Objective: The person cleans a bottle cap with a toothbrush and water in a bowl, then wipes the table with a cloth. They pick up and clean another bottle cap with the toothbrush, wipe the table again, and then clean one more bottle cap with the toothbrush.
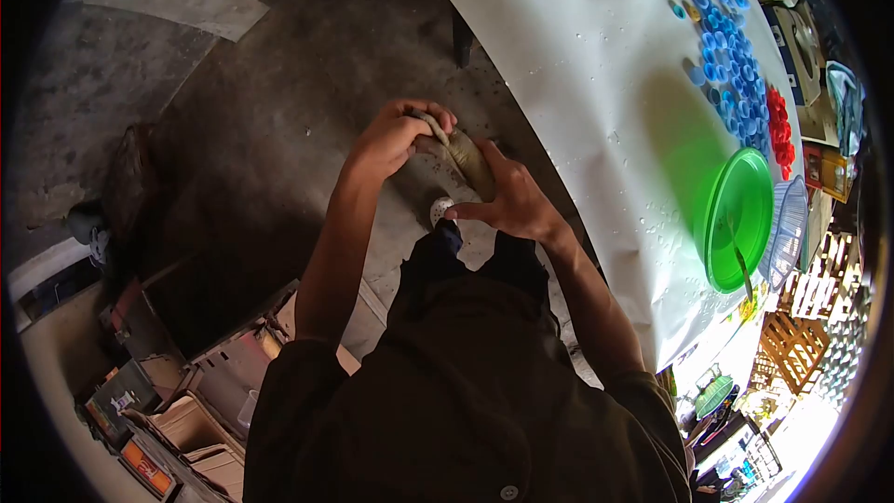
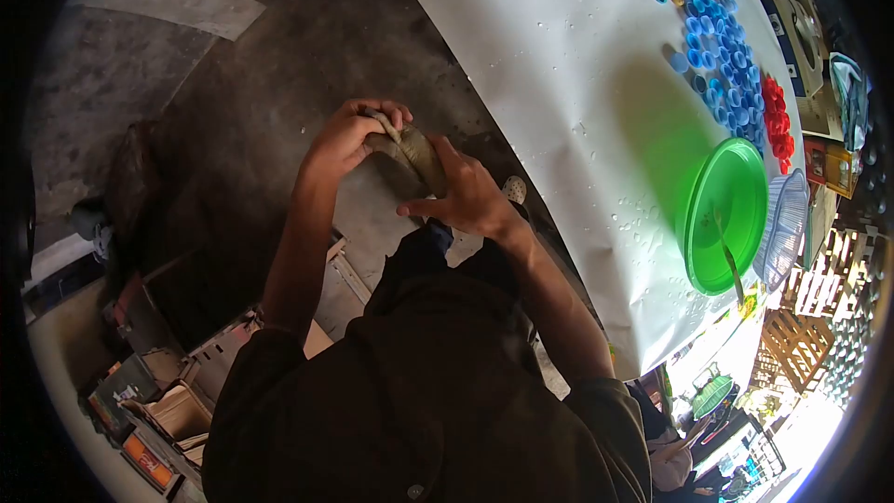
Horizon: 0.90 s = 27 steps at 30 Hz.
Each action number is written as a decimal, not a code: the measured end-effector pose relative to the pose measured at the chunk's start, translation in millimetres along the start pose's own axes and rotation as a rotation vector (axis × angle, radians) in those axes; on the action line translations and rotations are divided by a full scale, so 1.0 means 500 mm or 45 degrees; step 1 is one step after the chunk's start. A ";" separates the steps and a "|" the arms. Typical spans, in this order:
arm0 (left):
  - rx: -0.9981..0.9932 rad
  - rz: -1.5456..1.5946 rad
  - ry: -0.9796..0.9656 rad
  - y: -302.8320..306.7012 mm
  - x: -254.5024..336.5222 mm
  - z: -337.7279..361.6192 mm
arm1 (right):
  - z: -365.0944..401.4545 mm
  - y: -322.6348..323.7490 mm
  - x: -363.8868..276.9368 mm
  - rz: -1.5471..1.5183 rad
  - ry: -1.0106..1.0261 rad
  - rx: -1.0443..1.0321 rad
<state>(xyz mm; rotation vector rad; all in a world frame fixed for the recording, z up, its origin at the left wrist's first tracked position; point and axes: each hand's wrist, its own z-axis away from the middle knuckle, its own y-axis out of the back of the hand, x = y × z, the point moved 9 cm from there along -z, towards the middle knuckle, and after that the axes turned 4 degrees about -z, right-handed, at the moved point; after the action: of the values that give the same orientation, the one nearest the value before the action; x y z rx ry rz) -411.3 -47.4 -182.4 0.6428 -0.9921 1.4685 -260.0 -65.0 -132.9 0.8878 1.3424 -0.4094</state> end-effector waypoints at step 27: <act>-0.013 -2.024 -0.570 0.019 -0.034 -0.161 | -0.133 -0.026 0.129 0.453 -0.131 0.253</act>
<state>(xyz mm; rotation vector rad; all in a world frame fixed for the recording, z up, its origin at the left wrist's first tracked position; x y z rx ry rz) -405.8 13.9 -238.0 1.3302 -0.4648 -0.0990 -298.9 -8.5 -196.6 1.2292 1.0346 -0.3091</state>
